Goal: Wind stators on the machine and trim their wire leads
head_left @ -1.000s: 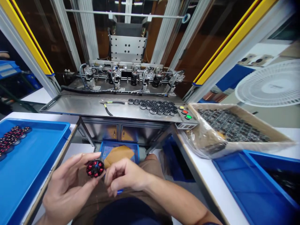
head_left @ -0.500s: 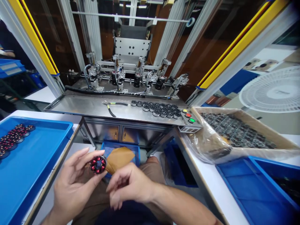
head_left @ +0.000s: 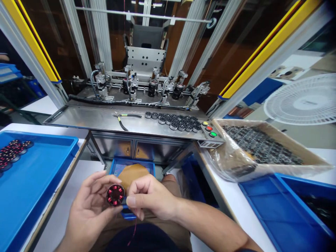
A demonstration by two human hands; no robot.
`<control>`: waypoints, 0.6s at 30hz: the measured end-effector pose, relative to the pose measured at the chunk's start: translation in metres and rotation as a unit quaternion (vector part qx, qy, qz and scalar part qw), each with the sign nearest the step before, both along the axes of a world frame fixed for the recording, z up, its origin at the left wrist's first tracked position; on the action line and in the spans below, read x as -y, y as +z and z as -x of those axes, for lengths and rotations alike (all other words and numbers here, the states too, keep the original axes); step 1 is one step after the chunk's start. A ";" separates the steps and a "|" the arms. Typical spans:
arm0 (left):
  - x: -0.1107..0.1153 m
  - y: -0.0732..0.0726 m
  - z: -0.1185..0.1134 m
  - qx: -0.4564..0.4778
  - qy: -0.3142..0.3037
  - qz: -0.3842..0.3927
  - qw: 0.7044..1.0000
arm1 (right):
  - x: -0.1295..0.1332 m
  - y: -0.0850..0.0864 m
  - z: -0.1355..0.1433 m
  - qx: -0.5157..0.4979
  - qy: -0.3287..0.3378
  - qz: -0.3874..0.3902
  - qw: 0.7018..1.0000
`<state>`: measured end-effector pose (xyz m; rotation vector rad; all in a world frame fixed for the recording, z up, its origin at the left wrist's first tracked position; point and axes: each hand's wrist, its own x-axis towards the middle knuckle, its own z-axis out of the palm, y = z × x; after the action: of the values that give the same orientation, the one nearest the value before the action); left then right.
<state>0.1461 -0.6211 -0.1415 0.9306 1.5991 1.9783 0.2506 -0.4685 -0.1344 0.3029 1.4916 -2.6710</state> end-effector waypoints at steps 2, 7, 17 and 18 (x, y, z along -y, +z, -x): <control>0.002 -0.004 0.001 0.056 0.006 0.020 0.998 | 0.000 -0.004 -0.004 -0.003 0.006 -0.013 1.000; 0.000 -0.006 0.000 0.138 -0.017 0.062 0.988 | 0.004 -0.010 -0.012 -0.009 -0.032 -0.056 0.998; -0.004 -0.010 -0.018 -0.022 0.071 0.079 0.994 | 0.009 -0.016 -0.018 -0.120 -0.158 -0.267 0.943; -0.002 -0.012 -0.018 -0.072 0.099 0.082 0.989 | 0.009 -0.014 -0.018 -0.141 -0.189 -0.291 0.927</control>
<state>0.1643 -0.6195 -0.1538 0.8980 1.9715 1.9076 0.2691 -0.4772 -0.1488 0.2603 2.5489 -2.5357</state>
